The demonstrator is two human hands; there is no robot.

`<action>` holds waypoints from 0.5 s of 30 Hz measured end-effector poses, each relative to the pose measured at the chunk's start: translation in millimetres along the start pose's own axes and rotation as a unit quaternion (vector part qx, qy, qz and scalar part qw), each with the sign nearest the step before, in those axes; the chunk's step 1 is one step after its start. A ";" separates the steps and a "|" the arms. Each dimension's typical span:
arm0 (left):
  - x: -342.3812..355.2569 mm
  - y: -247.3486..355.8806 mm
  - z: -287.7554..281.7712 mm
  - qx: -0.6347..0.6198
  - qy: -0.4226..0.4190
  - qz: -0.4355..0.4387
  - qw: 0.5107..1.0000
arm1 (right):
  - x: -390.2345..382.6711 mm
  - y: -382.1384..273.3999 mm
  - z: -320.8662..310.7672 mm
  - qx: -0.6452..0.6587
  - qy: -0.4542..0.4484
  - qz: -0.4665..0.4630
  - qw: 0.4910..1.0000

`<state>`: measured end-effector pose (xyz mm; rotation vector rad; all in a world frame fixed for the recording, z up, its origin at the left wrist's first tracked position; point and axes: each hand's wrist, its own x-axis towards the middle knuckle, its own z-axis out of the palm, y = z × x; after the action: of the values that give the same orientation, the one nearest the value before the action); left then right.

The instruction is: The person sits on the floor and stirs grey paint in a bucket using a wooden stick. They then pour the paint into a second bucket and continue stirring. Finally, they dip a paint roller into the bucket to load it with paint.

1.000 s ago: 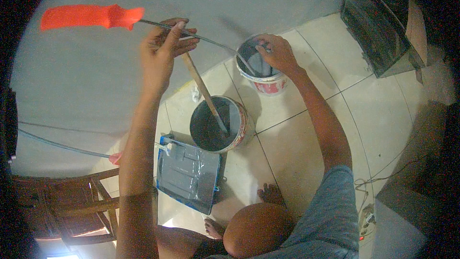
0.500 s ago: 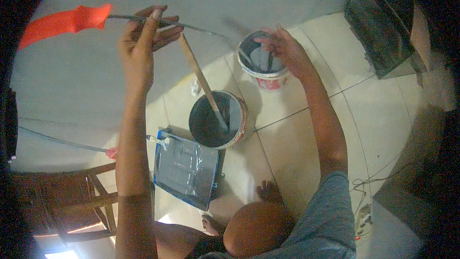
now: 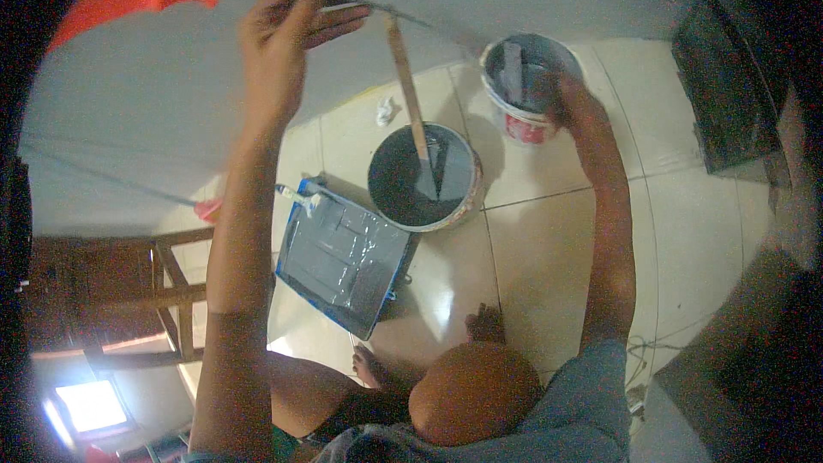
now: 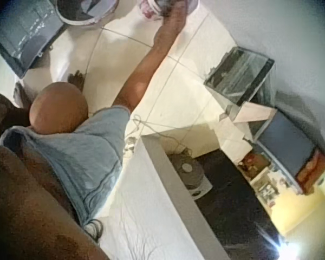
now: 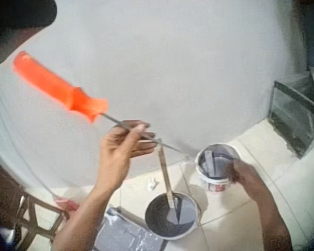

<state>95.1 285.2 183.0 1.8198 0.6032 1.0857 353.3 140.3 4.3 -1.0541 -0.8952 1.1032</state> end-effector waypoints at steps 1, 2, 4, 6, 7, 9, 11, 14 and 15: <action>2.5 -2.7 -2.8 0.003 -0.003 -0.008 1.000 | -6.5 -6.1 14.1 -0.002 -0.073 0.005 0.997; 4.2 -6.3 -2.5 -0.007 -0.013 -0.014 1.000 | -9.2 -9.3 33.4 -0.051 -0.151 0.017 0.987; 7.6 -10.1 -3.3 -0.021 -0.038 -0.022 0.999 | -2.7 -12.5 105.4 -0.088 -0.282 0.019 0.955; 13.8 -14.0 -5.5 -0.034 -0.043 -0.027 0.998 | 24.6 3.7 168.3 -0.196 -0.418 -0.070 0.884; 12.5 -16.3 -9.5 -0.034 -0.044 -0.035 0.998 | 39.1 11.1 204.2 -0.276 -0.426 -0.059 0.860; 7.2 -12.2 -15.7 -0.011 -0.026 -0.038 0.999 | 85.6 69.6 278.5 -0.398 -0.428 -0.129 0.801; 13.1 -13.3 -2.8 -0.043 -0.026 -0.017 0.999 | 156.2 174.7 305.4 -0.372 -0.274 -0.389 0.797; 16.0 -19.5 15.0 -0.064 -0.023 -0.027 0.997 | 202.3 237.9 287.4 -0.566 -0.228 -0.178 0.772; 14.4 -18.7 11.8 -0.050 -0.017 -0.031 0.998 | 207.5 250.4 290.3 -0.599 -0.229 -0.124 0.757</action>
<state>113.2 299.6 170.3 1.7189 0.5706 1.0237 64.8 429.4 -148.0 -1.6146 -2.2327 0.4469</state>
